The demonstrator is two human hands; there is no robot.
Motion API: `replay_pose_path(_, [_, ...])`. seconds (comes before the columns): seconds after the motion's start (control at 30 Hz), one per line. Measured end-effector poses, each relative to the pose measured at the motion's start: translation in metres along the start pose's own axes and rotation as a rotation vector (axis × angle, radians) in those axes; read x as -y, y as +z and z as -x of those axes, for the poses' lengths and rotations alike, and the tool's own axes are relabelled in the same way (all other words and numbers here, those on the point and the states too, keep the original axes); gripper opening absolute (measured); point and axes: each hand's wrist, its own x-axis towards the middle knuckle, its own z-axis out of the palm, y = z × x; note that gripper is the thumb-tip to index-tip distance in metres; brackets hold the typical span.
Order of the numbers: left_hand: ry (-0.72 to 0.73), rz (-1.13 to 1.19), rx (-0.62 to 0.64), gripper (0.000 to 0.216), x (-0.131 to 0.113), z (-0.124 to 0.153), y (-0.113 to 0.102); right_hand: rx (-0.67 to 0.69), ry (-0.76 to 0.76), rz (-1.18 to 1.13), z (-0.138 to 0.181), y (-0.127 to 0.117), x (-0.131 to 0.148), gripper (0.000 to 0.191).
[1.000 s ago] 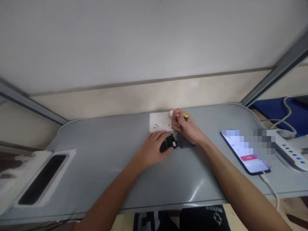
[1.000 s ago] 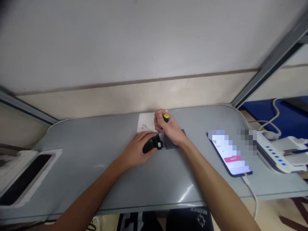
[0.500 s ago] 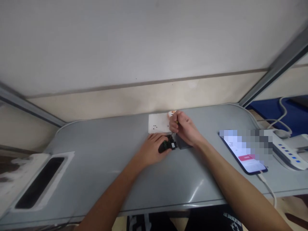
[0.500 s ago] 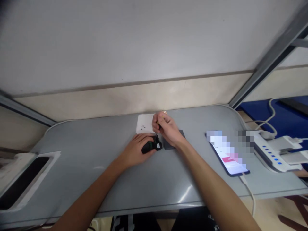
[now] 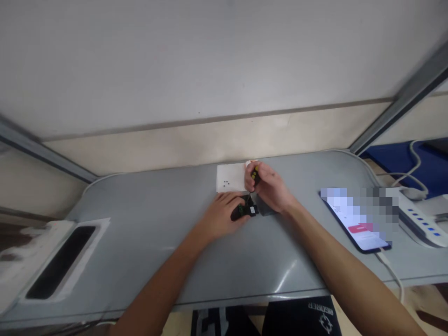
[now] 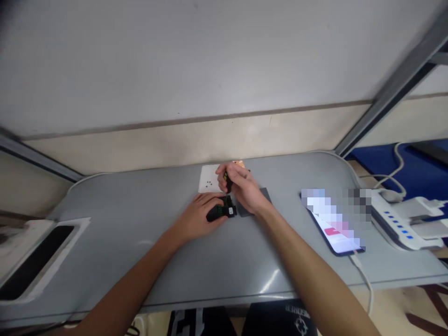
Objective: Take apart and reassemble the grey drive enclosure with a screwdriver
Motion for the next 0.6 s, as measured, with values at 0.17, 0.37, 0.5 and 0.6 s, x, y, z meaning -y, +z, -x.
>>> replay_pose_path(0.17, [0.022, 0.001, -0.025, 0.019, 0.002, 0.000, 0.001, -0.002, -0.006, 0.013, 0.001, 0.001, 0.007, 0.034])
replay_pose_path(0.37, [0.054, -0.003, -0.045, 0.020, 0.007, 0.000, 0.003, -0.092, -0.009, 0.064, -0.002, 0.003, 0.004, 0.041])
replay_pose_path(0.5, [0.077, -0.001, -0.046, 0.021, 0.011, -0.001, 0.001, -0.094, 0.042, -0.019, -0.005, 0.001, 0.004, 0.044])
replay_pose_path(0.6, [0.085, 0.021, -0.032, 0.019, 0.015, -0.001, 0.000, -0.064, 0.073, -0.057, -0.004, -0.001, 0.009, 0.037])
